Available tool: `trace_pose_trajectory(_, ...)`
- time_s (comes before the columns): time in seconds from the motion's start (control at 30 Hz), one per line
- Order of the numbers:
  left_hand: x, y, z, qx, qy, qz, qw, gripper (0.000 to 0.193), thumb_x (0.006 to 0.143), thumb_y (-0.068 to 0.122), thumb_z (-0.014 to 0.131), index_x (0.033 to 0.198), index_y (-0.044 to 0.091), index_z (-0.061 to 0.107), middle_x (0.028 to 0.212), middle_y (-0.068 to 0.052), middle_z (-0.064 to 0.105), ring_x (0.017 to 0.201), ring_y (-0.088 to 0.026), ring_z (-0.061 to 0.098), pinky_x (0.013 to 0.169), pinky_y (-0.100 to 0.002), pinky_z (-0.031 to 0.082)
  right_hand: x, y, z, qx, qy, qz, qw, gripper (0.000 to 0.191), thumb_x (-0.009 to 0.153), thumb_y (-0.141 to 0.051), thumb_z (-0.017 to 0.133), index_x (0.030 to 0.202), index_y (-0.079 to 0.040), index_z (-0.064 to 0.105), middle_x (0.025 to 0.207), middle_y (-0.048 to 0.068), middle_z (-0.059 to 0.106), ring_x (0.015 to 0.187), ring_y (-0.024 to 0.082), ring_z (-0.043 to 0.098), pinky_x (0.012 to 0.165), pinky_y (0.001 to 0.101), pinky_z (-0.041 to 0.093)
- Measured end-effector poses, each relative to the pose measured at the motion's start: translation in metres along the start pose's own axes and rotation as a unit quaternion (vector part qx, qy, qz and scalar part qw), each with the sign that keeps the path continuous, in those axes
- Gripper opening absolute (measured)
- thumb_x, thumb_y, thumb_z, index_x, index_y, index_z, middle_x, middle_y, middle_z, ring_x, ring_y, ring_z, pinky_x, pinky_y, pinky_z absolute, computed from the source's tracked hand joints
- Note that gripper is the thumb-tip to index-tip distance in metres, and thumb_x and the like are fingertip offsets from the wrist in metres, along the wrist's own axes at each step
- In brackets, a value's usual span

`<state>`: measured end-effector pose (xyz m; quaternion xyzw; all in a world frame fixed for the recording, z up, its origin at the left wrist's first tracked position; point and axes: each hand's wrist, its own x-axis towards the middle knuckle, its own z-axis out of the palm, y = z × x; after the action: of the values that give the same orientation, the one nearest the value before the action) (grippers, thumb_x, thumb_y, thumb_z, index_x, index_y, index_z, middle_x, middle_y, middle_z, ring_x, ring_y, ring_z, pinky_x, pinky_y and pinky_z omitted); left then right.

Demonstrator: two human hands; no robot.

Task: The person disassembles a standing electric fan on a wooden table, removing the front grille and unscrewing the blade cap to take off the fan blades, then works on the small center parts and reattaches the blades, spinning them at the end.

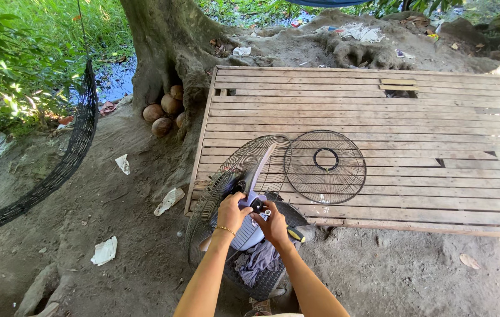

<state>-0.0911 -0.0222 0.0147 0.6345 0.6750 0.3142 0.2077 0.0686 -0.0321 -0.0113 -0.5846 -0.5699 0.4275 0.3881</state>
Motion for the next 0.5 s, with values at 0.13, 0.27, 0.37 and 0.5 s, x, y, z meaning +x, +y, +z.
trace_pose_trajectory(0.13, 0.0, 0.006, 0.0, 0.002, -0.006, -0.044, 0.999, 0.039, 0.071, 0.021, 0.09, 0.1, 0.008, 0.068, 0.097, -0.015, 0.072, 0.093, -0.037, 0.069, 0.081, -0.046, 0.055, 0.005, 0.002, -0.002, -0.059, -0.005, -0.011, 0.998, 0.058, 0.08, -0.047, 0.087, 0.103, 0.001, 0.066, 0.08, 0.017, 0.075, 0.073, 0.031, 0.076, 0.065, 0.0407, 0.057)
trace_pose_trajectory(0.27, 0.002, 0.01, -0.002, 0.016, -0.008, -0.055, 0.998, 0.039, 0.071, 0.021, 0.09, 0.099, 0.008, 0.066, 0.096, -0.015, 0.073, 0.094, -0.038, 0.069, 0.079, -0.048, 0.054, 0.009, 0.004, -0.01, -0.079, -0.05, -0.055, 0.994, 0.06, 0.081, -0.048, 0.086, 0.109, 0.002, 0.064, 0.078, 0.019, 0.074, 0.075, 0.036, 0.075, 0.067, 0.0435, 0.057)
trace_pose_trajectory(0.37, 0.003, 0.011, -0.003, -0.005, -0.015, -0.057, 0.998, 0.041, 0.07, 0.02, 0.09, 0.099, 0.008, 0.064, 0.094, -0.014, 0.076, 0.091, -0.036, 0.072, 0.079, -0.047, 0.056, 0.008, 0.002, -0.021, -0.077, -0.047, -0.169, 0.982, 0.069, 0.073, -0.039, 0.088, 0.119, 0.003, 0.059, 0.085, 0.021, 0.073, 0.076, 0.038, 0.073, 0.066, 0.0444, 0.056)
trace_pose_trajectory(0.5, 0.002, 0.01, -0.004, -0.003, -0.017, -0.049, 0.999, 0.04, 0.07, 0.019, 0.09, 0.098, 0.007, 0.064, 0.093, -0.014, 0.076, 0.09, -0.037, 0.072, 0.079, -0.047, 0.057, 0.001, -0.004, -0.021, -0.067, 0.02, -0.275, 0.959, 0.063, 0.074, -0.025, 0.085, 0.125, 0.001, 0.058, 0.099, 0.02, 0.072, 0.083, 0.036, 0.071, 0.068, 0.0415, 0.056)
